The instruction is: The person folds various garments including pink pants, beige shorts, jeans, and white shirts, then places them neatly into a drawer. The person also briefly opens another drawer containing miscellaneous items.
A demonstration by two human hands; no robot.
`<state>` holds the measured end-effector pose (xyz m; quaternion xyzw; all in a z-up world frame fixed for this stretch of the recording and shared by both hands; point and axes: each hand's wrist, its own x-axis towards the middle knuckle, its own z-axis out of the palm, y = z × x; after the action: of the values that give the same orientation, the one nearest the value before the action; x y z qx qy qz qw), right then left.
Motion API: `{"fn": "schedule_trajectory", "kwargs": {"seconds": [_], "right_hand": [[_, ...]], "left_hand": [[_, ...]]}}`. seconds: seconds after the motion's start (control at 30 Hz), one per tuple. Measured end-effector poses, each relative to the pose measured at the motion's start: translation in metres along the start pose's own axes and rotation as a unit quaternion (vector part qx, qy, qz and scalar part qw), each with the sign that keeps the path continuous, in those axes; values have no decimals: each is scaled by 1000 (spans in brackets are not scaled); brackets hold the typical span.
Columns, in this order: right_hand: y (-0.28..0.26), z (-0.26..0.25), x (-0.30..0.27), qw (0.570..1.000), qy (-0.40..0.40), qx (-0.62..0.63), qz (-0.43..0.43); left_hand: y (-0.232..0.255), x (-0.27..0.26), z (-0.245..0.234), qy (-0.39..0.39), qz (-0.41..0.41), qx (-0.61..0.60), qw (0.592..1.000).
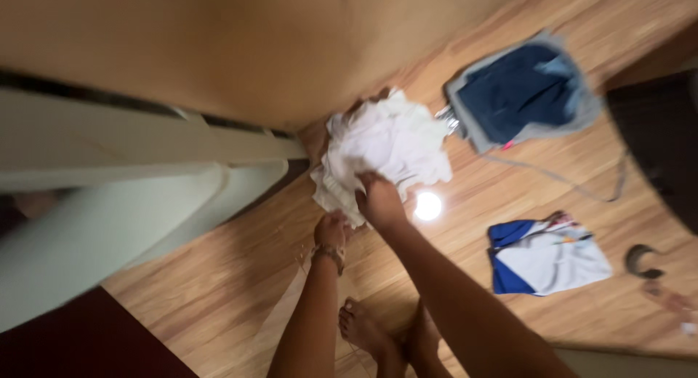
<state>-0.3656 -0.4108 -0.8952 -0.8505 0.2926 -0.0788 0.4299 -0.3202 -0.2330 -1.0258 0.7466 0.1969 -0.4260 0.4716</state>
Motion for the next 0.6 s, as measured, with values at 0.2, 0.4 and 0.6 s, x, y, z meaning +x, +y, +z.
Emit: {"fn": "schedule_trajectory", "kwargs": {"seconds": [0.2,0.4,0.6], "right_hand": [[24,43,39,972,-53,-227,-4],[34,59,54,962,10,-271,-37],[45,-10,58,967,-94,118,208]], "left_hand": [[2,51,11,-32,-38,-171,984],[26,26,19,-20,-39,-186,982],[54,11,20,-96,-29,-189,977]]}}
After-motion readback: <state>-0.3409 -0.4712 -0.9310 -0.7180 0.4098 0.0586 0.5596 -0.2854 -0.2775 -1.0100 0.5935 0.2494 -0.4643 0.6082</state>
